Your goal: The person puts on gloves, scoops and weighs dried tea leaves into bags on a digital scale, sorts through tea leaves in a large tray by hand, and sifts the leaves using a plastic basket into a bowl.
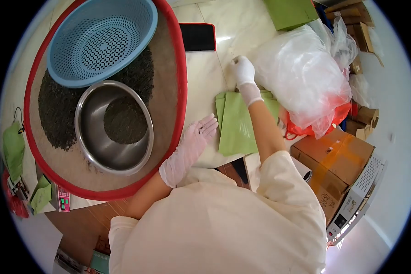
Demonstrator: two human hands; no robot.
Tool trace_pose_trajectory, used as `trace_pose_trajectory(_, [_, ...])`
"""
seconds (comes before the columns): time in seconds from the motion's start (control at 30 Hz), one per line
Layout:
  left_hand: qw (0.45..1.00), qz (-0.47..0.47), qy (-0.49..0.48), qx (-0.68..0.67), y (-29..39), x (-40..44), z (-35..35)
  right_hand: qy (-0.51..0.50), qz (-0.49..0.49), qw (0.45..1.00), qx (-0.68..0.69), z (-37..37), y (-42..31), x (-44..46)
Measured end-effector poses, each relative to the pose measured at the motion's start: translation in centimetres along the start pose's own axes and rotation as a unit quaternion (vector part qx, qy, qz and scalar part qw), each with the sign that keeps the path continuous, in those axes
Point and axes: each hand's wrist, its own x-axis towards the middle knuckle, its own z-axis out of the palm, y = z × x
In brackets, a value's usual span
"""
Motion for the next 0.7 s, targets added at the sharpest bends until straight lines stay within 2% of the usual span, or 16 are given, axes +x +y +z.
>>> trace_pose_trajectory(0.03, [1.0, 0.003, 0.001, -0.001, 0.0, -0.2, -0.4, -0.001, -0.003, 1.0, 0.001, -1.0, -0.7, -1.4])
trace_pose_trajectory(0.1, [0.999, 0.015, -0.021, -0.019, -0.3, -0.5, -1.4, -0.024, 0.036, 0.991, 0.123, -3.3, -1.6, -5.2])
trace_pose_trajectory(0.17, [1.0, 0.022, -0.008, -0.02, -0.9, -0.4, -2.1, -0.086, -0.021, 0.971, 0.223, -5.6, -2.4, -11.2])
trace_pose_trajectory(0.23, [1.0, 0.022, 0.004, -0.017, -2.0, 0.0, -3.3, -0.173, -0.017, 0.948, 0.267, -8.5, -5.2, -17.6])
trace_pose_trajectory(0.3, [0.998, 0.037, -0.006, -0.055, -3.1, 0.3, -4.8, -0.197, -0.107, 0.953, 0.202, -9.1, -6.4, -21.7])
trace_pose_trajectory(0.47, [0.998, 0.049, 0.04, -0.004, -3.3, -1.6, -5.4, -0.151, -0.076, 0.969, 0.178, -7.7, -6.4, -24.5])
trace_pose_trajectory(0.53, [0.997, 0.05, 0.062, 0.002, -3.4, -2.6, -6.1, -0.079, 0.026, 0.974, 0.209, -6.1, -5.7, -23.9])
trace_pose_trajectory(0.57, [0.997, 0.044, 0.067, 0.011, -3.5, -3.1, -6.9, -0.078, 0.024, 0.974, 0.21, -4.4, -4.7, -23.8])
trace_pose_trajectory(0.63, [0.996, 0.043, 0.071, 0.017, -3.6, -4.2, -7.9, -0.011, -0.044, 0.997, 0.07, -0.9, -2.7, -23.5])
trace_pose_trajectory(0.7, [0.999, 0.026, 0.044, 0.012, -3.6, -5.7, -8.9, -0.054, -0.058, 0.996, 0.037, 0.4, -3.1, -23.6])
